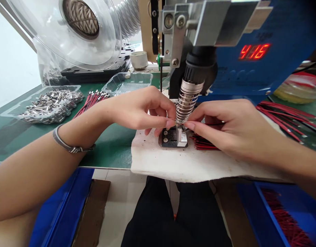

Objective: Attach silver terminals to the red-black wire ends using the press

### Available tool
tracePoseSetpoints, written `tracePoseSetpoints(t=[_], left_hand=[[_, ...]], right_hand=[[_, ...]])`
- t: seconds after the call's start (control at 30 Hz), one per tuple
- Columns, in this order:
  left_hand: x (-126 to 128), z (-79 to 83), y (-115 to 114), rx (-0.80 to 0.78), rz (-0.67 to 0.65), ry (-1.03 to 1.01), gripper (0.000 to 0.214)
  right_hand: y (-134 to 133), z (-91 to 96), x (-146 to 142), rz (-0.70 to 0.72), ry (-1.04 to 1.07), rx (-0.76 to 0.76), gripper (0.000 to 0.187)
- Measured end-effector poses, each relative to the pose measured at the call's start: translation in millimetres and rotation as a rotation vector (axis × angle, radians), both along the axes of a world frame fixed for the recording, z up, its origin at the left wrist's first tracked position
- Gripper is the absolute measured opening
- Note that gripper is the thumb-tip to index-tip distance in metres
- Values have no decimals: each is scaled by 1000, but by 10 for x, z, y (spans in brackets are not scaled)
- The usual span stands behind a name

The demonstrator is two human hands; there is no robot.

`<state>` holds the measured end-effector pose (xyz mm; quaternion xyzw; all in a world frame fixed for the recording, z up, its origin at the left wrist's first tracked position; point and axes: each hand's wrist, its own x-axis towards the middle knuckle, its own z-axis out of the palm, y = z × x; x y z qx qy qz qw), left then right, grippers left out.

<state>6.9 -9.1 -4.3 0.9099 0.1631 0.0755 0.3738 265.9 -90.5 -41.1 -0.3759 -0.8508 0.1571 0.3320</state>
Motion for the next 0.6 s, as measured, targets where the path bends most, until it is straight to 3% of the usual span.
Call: tracePoseSetpoints(t=[0.6], left_hand=[[7, -5, -12, -44, 51, 5, 10]], right_hand=[[4, 2, 2, 9, -23, 42, 17]])
